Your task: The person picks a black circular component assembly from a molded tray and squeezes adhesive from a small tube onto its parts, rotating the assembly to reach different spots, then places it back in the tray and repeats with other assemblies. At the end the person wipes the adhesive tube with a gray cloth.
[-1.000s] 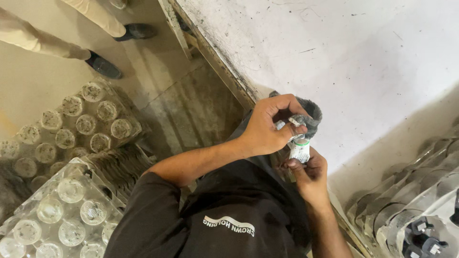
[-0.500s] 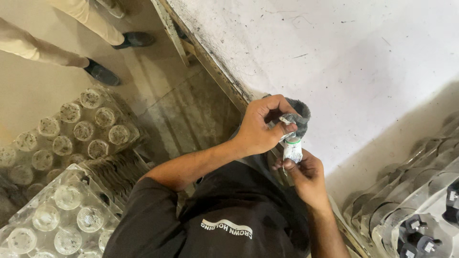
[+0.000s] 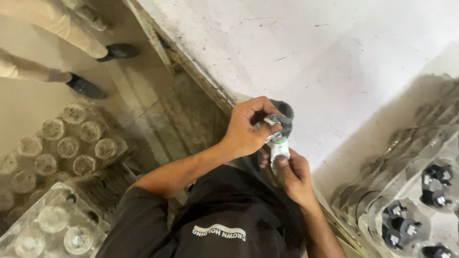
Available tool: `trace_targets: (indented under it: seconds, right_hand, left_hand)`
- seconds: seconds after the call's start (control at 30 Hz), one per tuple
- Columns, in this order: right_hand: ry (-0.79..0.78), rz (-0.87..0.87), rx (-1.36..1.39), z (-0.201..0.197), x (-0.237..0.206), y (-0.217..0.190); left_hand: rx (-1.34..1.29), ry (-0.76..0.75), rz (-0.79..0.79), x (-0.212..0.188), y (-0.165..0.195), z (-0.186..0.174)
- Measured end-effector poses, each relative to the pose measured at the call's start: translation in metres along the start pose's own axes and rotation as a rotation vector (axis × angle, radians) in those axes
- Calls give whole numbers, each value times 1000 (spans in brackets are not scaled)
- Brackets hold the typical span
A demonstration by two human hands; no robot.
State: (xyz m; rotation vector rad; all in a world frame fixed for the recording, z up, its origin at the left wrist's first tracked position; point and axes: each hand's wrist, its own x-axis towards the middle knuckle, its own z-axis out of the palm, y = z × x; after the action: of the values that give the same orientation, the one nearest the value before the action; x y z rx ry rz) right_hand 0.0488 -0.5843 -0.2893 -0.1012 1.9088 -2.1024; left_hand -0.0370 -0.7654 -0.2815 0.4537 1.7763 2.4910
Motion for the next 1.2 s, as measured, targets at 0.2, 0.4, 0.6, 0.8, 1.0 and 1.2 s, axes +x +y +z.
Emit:
trace_targets:
  seconds: [0.2,0.4,0.6,0.8,1.0,1.2]
  right_hand:
    - [30,16,-60,-4,-6,3]
    - [-25,-13,-21,-6,-12,-2]
    - [-24,-34,-37,-15,-15,-13]
    - [45,4,-135,-16,-20,-10]
    - [57,31,-196,-14,-23,-19]
    - [-13,74,-76,-8,-18,-24]
  left_hand:
    - [-38,-7,18,-5,-8,3]
    - [4,-4,35,-6,-8,0]
    - [-8,-2,41,-4,-5,1]
    - [39,-25,63,-10,-6,0]
    - [51,-39,61,-14,-7,-2]
    - [24,-68,64,-14,-8,1]
